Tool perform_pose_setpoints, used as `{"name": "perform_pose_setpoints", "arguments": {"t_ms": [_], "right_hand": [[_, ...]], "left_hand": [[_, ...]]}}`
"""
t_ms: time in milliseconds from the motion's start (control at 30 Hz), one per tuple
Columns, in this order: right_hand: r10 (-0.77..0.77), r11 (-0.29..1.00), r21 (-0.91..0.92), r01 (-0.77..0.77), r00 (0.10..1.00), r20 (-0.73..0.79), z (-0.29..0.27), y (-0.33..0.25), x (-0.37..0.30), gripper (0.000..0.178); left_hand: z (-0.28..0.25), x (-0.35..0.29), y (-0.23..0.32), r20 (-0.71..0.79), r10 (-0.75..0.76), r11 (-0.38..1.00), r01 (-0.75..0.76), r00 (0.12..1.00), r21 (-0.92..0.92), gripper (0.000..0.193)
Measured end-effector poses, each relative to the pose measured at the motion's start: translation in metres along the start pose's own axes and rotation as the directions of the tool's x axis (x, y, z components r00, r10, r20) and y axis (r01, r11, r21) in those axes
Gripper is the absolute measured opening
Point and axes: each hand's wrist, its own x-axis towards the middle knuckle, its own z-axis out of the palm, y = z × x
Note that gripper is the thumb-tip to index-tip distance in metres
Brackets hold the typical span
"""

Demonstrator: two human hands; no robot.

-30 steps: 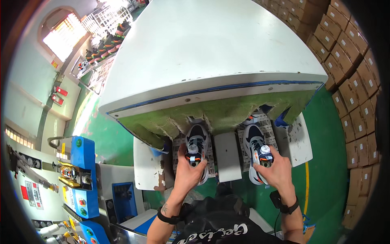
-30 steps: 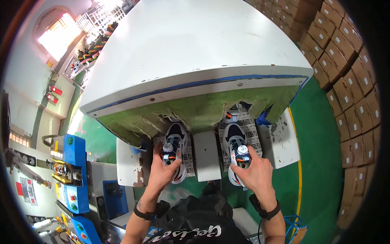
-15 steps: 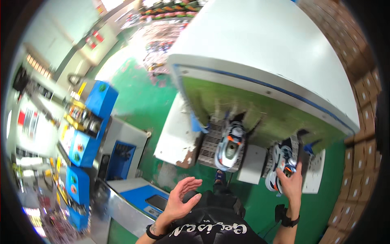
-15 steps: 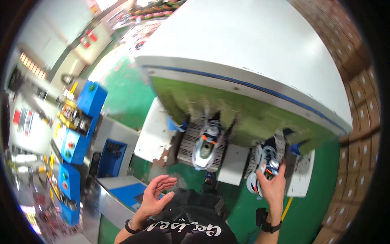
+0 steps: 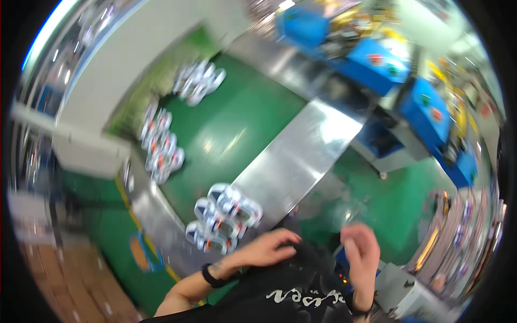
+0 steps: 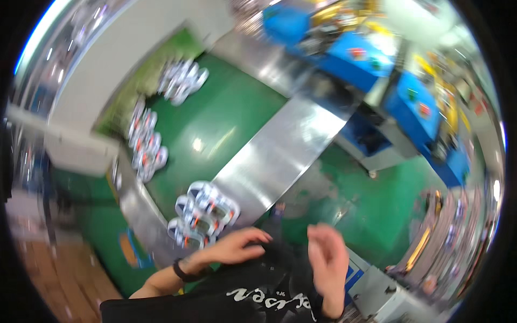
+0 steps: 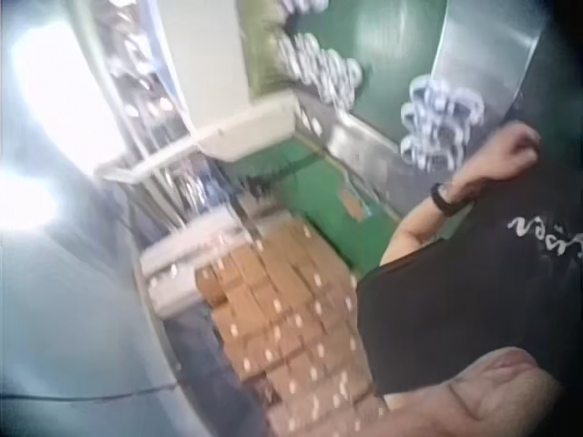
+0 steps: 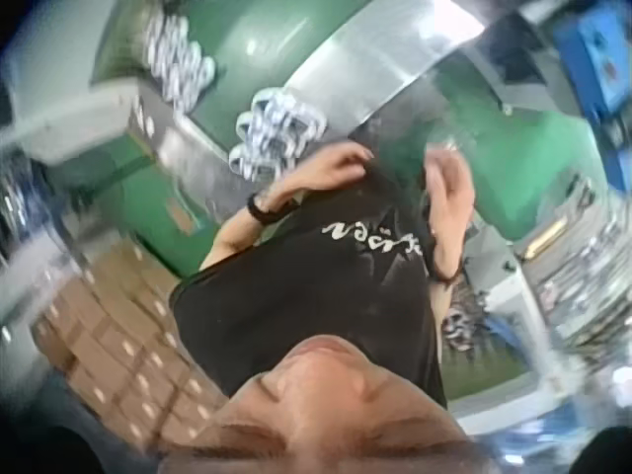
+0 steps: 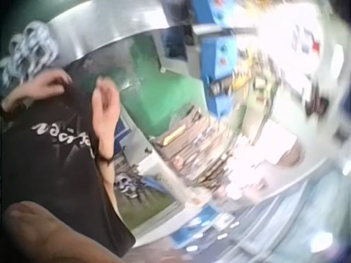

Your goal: Operating an automated machine to process and attach soles to shoes on a production line.

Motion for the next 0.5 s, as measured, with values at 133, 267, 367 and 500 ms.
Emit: {"name": "perform_pose_setpoints", "arguments": {"t_ms": [133, 267, 367, 500], "right_hand": [[0.248, 0.887, -0.462, 0.007, 0.837, 0.488, 0.109, 0.047, 0.115, 0.07], [0.23, 0.664, -0.612, 0.429, 0.662, 0.714, 0.225, 0.14, 0.123, 0.085], [0.04, 0.676, -0.5, 0.541, 0.651, 0.758, 0.266, 0.18, 0.135, 0.077], [0.084, 0.774, -0.439, 0.456, 0.614, 0.785, 0.276, 0.17, 0.143, 0.071]], "left_hand": [[0.01, -0.111, -0.037, -0.713, -0.49, 0.853, 0.111, 0.501, -0.509, 0.034], [0.044, -0.11, -0.067, -0.843, -0.533, 0.826, -0.173, 0.071, -0.536, 0.06], [0.021, -0.063, -0.097, -0.863, -0.493, 0.868, -0.132, -0.114, -0.478, 0.076], [-0.018, -0.05, -0.151, -0.763, -0.515, 0.796, 0.111, -0.391, -0.595, 0.085]]}}
